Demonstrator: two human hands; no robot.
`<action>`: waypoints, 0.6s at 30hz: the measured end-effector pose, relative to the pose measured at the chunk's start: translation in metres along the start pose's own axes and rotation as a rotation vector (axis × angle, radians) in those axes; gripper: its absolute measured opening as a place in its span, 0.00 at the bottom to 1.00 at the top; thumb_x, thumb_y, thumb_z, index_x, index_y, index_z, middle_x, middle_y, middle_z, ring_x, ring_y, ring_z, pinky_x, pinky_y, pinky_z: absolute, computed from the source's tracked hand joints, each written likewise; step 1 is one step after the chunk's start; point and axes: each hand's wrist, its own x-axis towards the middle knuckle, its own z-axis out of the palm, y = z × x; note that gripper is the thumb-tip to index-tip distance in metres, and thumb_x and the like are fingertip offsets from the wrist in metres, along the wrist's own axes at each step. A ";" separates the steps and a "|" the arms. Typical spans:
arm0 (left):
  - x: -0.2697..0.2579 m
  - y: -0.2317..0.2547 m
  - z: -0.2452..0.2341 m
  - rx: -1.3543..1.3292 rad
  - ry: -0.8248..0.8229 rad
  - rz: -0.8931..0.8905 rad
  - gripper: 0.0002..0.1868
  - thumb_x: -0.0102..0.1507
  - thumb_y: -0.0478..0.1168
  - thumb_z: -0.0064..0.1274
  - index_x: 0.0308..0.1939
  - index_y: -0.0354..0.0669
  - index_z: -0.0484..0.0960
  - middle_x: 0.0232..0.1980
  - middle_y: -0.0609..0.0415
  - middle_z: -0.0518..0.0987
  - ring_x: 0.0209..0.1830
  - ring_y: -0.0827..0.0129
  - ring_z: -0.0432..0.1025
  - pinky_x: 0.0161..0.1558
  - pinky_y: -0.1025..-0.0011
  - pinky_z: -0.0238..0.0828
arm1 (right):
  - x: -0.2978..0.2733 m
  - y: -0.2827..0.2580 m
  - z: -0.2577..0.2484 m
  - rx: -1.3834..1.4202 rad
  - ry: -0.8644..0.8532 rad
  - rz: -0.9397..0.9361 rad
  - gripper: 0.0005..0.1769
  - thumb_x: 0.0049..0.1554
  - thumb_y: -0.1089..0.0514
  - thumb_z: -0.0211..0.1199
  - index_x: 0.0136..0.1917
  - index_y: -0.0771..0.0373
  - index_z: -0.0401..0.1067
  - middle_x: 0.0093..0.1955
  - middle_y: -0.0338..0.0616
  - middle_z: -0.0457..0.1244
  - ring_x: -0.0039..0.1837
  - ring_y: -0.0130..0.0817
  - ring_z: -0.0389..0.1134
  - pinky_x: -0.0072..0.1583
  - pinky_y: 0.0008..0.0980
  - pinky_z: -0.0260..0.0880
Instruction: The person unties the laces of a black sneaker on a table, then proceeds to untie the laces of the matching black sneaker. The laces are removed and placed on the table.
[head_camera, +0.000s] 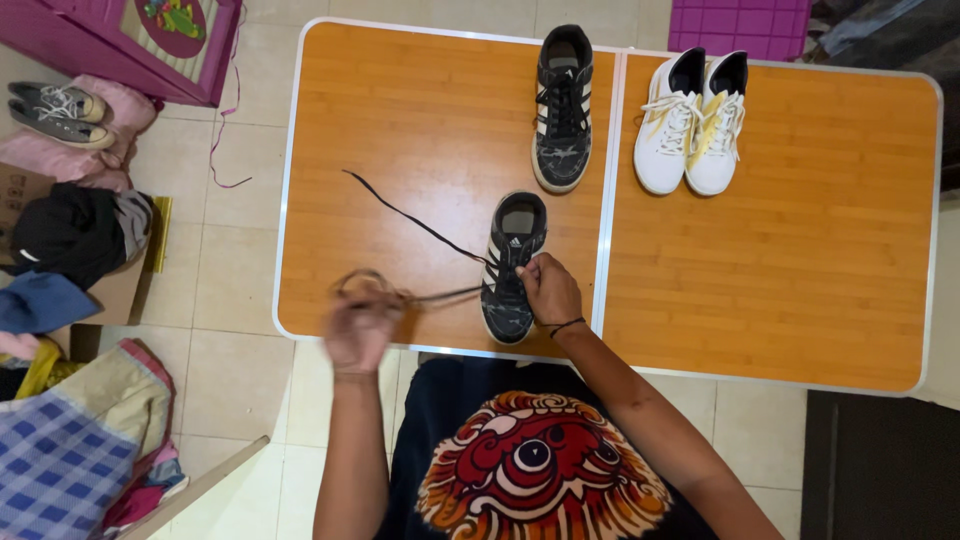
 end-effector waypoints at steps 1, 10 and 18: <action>-0.001 0.012 -0.003 -0.037 -0.294 0.118 0.13 0.74 0.46 0.44 0.47 0.42 0.80 0.37 0.54 0.76 0.29 0.74 0.67 0.57 0.66 0.67 | -0.001 0.002 0.002 -0.006 -0.001 0.004 0.15 0.59 0.49 0.66 0.44 0.64 0.72 0.41 0.50 0.69 0.44 0.47 0.71 0.47 0.42 0.71; 0.006 0.050 0.005 2.177 0.253 0.229 0.26 0.59 0.49 0.62 0.57 0.40 0.81 0.58 0.40 0.79 0.63 0.49 0.68 0.59 0.56 0.67 | 0.006 0.027 0.006 0.156 -0.065 -0.044 0.16 0.60 0.50 0.64 0.44 0.66 0.71 0.35 0.48 0.66 0.38 0.38 0.68 0.44 0.35 0.68; 0.064 -0.136 0.090 1.790 -0.198 0.590 0.24 0.61 0.43 0.62 0.60 0.41 0.78 0.64 0.37 0.70 0.59 0.44 0.72 0.58 0.59 0.72 | 0.014 0.067 0.012 0.203 -0.162 0.053 0.14 0.64 0.52 0.62 0.46 0.66 0.70 0.37 0.43 0.65 0.39 0.32 0.64 0.45 0.31 0.66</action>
